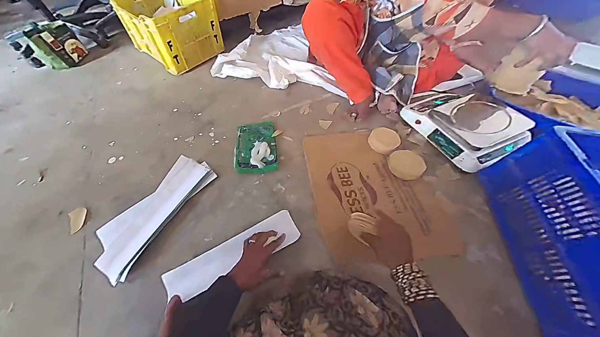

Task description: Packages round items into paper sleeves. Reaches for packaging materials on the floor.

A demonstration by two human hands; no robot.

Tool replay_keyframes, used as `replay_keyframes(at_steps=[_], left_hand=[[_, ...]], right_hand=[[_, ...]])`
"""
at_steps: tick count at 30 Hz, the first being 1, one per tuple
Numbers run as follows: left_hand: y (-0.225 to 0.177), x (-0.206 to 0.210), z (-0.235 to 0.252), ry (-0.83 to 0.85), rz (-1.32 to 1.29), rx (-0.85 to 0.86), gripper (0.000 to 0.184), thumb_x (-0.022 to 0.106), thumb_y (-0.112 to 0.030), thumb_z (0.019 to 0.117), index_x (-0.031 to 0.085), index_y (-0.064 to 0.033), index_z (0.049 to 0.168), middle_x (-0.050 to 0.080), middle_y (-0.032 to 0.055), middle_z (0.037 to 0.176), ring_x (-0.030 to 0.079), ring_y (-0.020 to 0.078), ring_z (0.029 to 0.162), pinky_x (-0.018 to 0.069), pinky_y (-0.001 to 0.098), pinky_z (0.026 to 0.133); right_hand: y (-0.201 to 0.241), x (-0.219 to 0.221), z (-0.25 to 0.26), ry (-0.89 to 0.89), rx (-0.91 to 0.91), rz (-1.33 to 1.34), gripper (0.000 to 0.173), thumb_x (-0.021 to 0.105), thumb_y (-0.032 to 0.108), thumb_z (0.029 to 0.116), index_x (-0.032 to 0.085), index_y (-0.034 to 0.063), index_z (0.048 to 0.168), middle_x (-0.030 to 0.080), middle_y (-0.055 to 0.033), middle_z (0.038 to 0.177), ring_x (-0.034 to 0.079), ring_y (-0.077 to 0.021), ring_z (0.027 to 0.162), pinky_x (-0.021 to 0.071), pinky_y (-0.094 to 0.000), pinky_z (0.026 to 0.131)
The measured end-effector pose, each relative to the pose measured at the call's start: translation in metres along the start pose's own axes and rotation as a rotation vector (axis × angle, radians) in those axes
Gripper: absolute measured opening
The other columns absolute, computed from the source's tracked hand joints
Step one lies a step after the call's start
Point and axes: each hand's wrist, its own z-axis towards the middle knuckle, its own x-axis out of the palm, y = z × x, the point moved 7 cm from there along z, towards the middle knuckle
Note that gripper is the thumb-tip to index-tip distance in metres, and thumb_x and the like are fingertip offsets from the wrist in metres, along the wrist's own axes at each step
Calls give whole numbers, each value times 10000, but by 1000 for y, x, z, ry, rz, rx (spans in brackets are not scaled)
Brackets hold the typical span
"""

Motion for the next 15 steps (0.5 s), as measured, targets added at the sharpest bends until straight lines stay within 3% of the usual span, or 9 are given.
replay_keyframes(at_steps=[2, 4, 7, 9, 12, 15], left_hand=[[4, -30, -20, -194, 46, -106, 608, 695, -424, 931, 593, -119, 1448, 475, 191, 1549, 374, 445, 1458, 212, 725, 1149], [23, -73, -50, -327, 97, -384, 662, 709, -428, 939, 551, -62, 1467, 422, 232, 1575, 323, 466, 1484, 213, 703, 1169], [75, -109, -113, -168, 178, -837, 997, 782, -501, 866, 273, -90, 1618, 200, 275, 1661, 171, 486, 1535, 184, 694, 1189], [102, -112, -156, -74, 219, -1014, 1101, 803, -530, 833, 200, -69, 1631, 210, 297, 1649, 219, 489, 1519, 202, 692, 1182], [113, -112, -180, -99, 201, -1131, 1018, 831, -494, 812, 345, -9, 1563, 369, 278, 1585, 368, 455, 1464, 319, 647, 1166], [122, -106, -174, -109, 221, -1173, 932, 866, -363, 794, 403, -37, 1535, 395, 264, 1567, 398, 430, 1449, 396, 613, 1125]], right_hand=[[8, -8, -8, -84, -67, 88, 626, 824, 126, 834, 579, -37, 1387, 623, -317, 1317, 599, -496, 1233, 448, -666, 1045], [10, -8, -10, -88, -85, 95, 660, 830, 114, 835, 551, -62, 1407, 606, -349, 1311, 583, -517, 1237, 424, -669, 1062], [17, 6, 0, 111, -33, -115, 683, 777, 159, 900, 482, -17, 1490, 536, -338, 1423, 498, -515, 1344, 355, -665, 1126], [52, 12, -6, 132, -123, -109, 657, 774, 158, 900, 501, -17, 1472, 542, -339, 1419, 499, -521, 1344, 344, -666, 1131], [134, 33, -32, 100, -441, 103, 568, 827, 160, 836, 622, -67, 1315, 640, -345, 1248, 611, -514, 1192, 442, -655, 1045], [208, 92, -59, 212, -741, 179, 519, 837, 266, 822, 685, -31, 1220, 698, -257, 1177, 655, -424, 1144, 474, -578, 1049]])
